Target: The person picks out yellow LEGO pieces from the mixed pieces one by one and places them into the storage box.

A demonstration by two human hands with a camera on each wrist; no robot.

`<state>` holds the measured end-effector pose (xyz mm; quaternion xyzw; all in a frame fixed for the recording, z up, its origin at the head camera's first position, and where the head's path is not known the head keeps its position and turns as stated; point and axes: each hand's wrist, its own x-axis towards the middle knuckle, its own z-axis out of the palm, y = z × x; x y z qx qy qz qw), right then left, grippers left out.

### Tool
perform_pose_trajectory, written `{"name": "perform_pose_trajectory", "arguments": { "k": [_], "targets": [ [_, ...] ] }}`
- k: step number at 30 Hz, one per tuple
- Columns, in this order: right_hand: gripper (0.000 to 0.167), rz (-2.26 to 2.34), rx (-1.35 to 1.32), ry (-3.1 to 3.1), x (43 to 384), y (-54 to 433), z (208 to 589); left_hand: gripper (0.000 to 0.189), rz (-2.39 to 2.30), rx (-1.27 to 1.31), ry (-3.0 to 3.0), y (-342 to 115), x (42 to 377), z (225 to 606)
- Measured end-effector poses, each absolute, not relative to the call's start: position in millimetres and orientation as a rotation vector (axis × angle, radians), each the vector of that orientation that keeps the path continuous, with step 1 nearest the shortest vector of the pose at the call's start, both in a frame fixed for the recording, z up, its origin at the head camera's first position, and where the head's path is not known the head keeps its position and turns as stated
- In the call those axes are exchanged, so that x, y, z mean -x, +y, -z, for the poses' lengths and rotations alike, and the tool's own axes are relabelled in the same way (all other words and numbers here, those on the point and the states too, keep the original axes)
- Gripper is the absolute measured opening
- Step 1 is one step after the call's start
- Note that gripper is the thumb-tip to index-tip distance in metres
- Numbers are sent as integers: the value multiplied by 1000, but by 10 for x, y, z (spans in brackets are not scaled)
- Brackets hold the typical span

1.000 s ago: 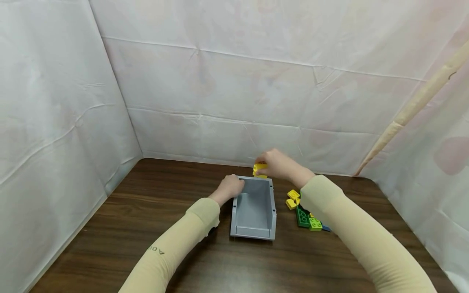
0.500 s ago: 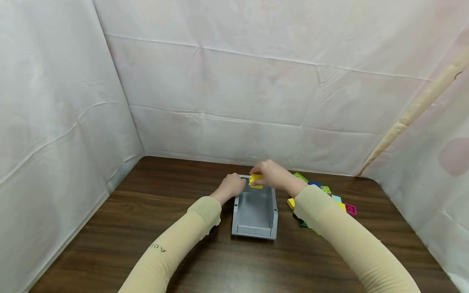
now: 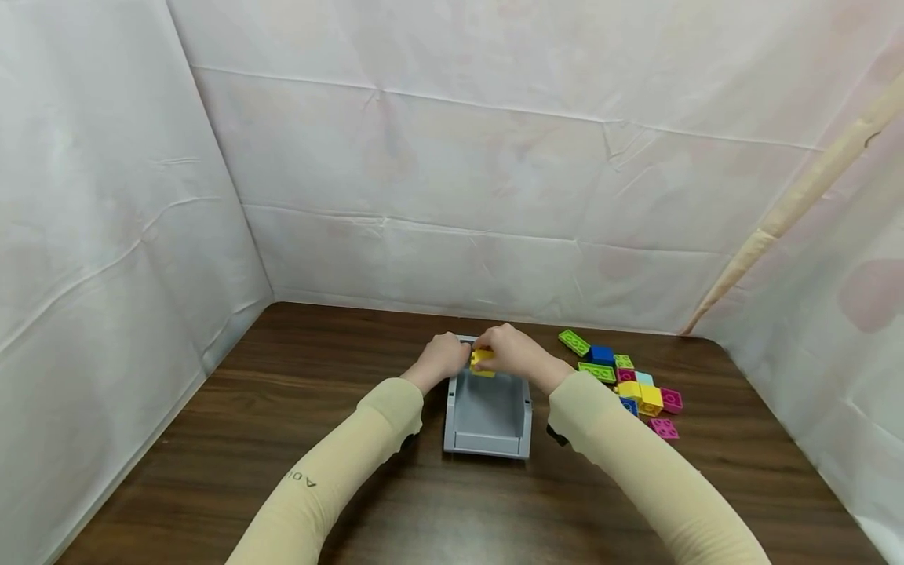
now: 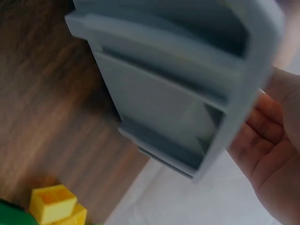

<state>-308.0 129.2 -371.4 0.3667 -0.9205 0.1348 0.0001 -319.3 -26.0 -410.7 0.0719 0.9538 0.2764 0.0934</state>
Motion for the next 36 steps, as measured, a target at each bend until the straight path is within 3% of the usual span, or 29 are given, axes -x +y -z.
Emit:
{"name": "perform_pose_trajectory", "arguments": {
  "k": [13,36],
  "targets": [
    [18,-413,-1077,-2964,3056,1149,3949,48,-764,-307,2889,-280,3206,4130],
    [22,-369,-1053,-3009,3060,1122,4036,52,-837,-243,2858,-261,3193,4113]
  ]
}}
